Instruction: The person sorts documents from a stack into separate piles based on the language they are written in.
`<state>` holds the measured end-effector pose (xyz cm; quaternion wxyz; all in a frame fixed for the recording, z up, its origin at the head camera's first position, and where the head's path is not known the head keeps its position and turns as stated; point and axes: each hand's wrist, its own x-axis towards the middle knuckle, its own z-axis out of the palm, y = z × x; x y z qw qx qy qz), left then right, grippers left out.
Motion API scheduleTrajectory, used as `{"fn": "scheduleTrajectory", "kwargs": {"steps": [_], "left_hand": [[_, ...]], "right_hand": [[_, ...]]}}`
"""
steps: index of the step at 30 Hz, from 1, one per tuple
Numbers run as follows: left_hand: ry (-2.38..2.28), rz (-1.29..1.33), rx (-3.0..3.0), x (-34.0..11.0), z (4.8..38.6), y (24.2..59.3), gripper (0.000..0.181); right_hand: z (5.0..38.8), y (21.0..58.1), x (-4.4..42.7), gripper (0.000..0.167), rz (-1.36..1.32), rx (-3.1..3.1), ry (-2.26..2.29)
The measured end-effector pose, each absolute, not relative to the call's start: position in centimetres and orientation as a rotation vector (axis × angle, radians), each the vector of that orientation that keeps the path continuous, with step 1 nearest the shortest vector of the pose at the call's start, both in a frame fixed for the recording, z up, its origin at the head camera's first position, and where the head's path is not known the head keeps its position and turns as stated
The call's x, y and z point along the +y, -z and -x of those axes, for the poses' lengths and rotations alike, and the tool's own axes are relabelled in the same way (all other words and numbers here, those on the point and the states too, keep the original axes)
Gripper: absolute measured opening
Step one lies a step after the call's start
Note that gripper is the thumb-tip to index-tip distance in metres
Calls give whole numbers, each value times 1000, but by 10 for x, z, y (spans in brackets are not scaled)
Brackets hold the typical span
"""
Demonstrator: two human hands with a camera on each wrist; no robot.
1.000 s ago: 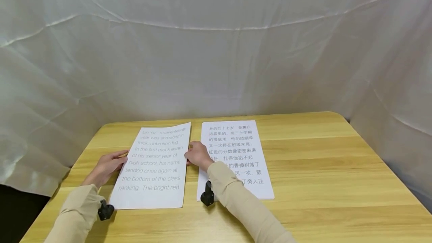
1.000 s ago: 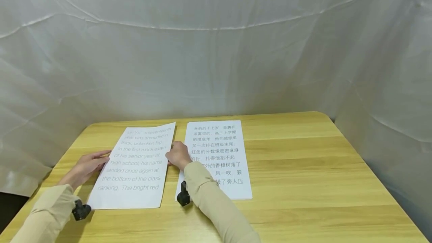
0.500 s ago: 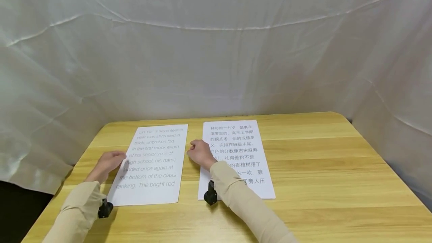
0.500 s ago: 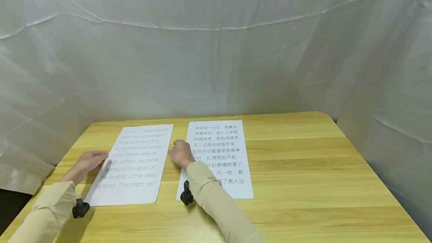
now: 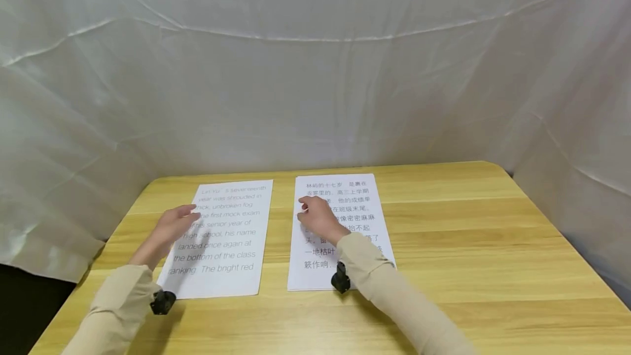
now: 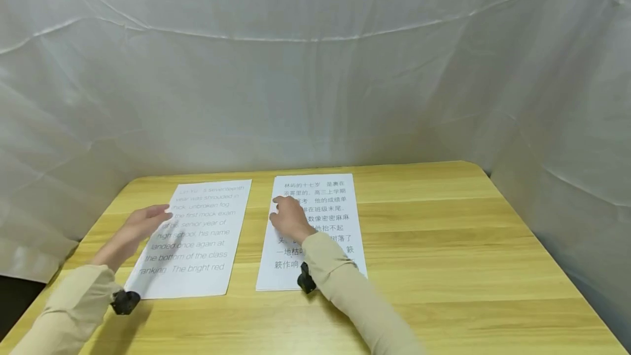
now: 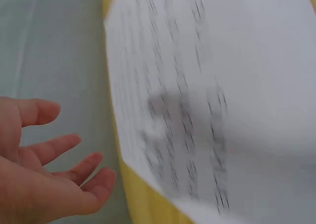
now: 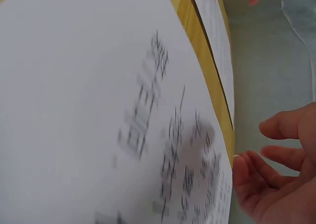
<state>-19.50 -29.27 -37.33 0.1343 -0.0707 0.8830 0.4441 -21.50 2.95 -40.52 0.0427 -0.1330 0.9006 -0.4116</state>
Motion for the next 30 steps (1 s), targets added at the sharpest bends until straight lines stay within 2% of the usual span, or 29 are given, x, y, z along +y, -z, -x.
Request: {"fn": "scheduleTrajectory", "kwargs": {"steps": [4,14,30], "left_hand": [[-1308,128,2594,-262,189,364,57],[-1542,81,2517,-204,189,370,48],[-1896,71,2227,-111,208,406,46]], "right_hand": [[216,403,51,42,431,2736,1226],[218,402,92,43,333,2742,1220],[216,401,161,49,116,2597,1470]]}}
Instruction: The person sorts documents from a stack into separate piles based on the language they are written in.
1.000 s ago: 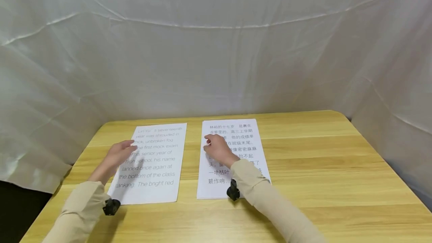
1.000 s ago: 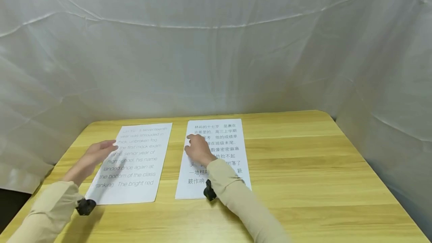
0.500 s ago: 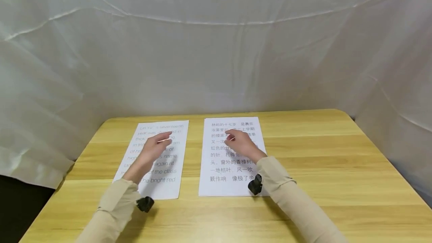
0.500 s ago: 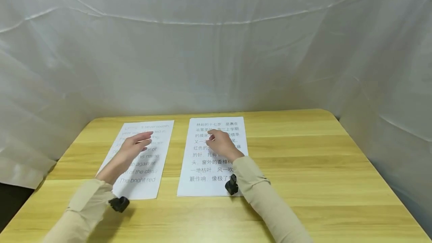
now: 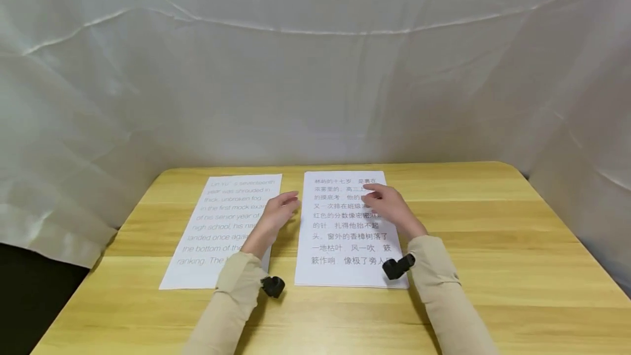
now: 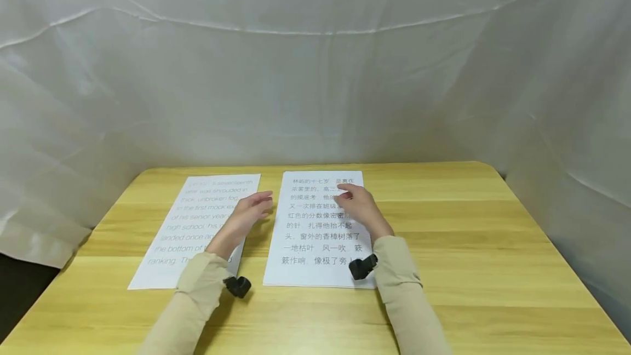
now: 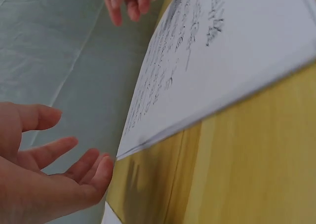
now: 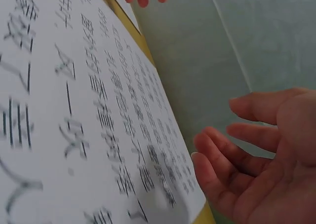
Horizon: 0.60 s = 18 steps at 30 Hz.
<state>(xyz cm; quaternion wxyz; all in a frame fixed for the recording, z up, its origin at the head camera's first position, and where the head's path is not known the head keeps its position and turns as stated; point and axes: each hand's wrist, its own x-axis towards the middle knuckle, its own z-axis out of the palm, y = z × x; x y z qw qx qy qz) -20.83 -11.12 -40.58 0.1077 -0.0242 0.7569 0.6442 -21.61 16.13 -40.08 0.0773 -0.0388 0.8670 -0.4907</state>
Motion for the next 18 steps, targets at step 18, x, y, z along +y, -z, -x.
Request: {"fn": "scheduleTrajectory", "kwargs": {"steps": [18], "left_hand": [[-1763,187,2308,-94,212,413,48]], "right_hand": [[208,414,210,51,-95,2592,1439]]}}
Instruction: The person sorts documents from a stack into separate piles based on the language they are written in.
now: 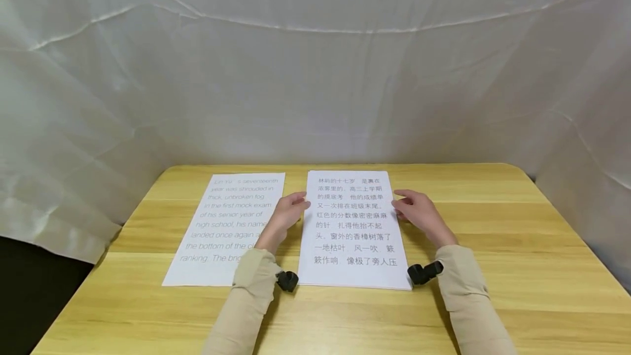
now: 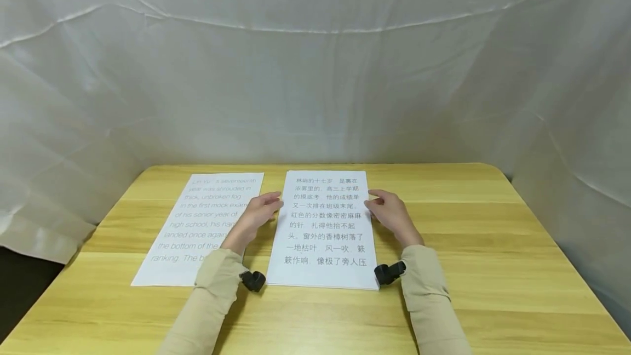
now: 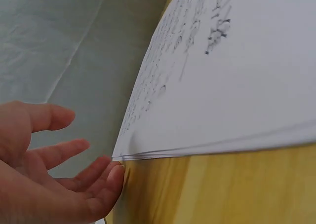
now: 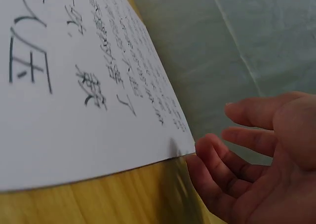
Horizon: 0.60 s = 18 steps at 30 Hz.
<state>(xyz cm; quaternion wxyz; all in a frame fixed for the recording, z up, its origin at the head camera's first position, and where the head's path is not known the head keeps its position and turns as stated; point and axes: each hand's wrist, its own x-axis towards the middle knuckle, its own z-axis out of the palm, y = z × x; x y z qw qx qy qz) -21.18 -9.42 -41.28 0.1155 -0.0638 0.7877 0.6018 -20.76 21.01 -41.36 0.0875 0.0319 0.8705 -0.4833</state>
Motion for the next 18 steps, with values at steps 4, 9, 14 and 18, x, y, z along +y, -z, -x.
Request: {"fn": "scheduleTrajectory", "kwargs": {"steps": [4,9,14,18], "left_hand": [[-1704,157,2349,-94,211,414,53],[-1642,161,2373,-93,213,417,58],[-1621,198,2392,-92,215,420,53],[-1612,205,2389,-91,214,421,49]], "right_hand": [[209,417,212,52,-98,2564,1447],[211,422,213,50,-114,2579,1399],[211,425,212,50,-115,2591,1330],[211,425,211,50,-127,2601,1297]]}}
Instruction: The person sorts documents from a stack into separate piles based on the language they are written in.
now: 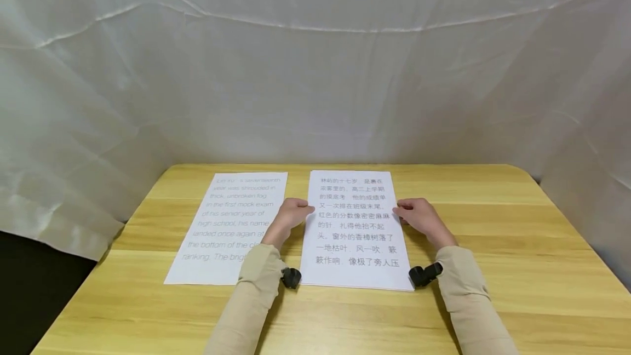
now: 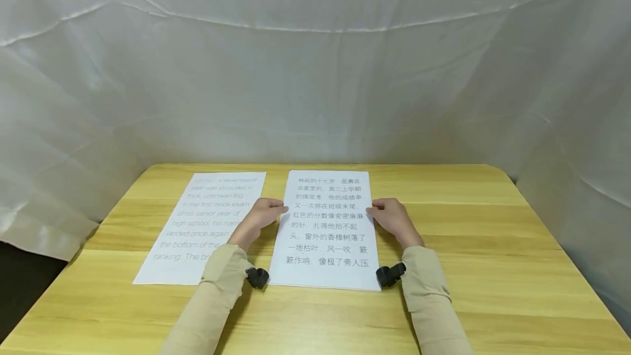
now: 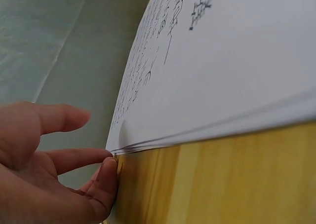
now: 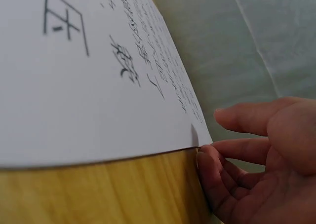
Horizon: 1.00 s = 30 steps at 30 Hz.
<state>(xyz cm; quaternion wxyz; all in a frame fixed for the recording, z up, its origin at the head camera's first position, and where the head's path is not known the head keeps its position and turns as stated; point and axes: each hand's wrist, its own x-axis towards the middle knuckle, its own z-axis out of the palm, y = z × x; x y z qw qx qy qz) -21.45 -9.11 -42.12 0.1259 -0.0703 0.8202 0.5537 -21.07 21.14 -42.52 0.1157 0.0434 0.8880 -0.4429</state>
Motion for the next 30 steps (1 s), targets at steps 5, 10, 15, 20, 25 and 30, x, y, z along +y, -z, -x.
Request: {"fn": "scheduleTrajectory", "kwargs": {"steps": [5,10,15,20,25,30], "left_hand": [[-1609,209,2398,-89,214,422,46],[-1579,212,2440,-87,213,422,21],[-1567,147,2487,-86,211,422,48],[-1506,44,2593,-85,209,422,50],[-1490,92,2570,-85,208,419,21],[-1532,106,2587,-87,208,419,26]], "right_hand": [[209,426,210,49,-123,2624,1249],[209,427,209,50,-100,2638,1243],[208,428,208,50,-92,2624,1303],[208,428,207,51,-98,2610,1336],[209,428,207,54,-118,2613,1384],[211,429,209,50,-127,2601,1497]]}}
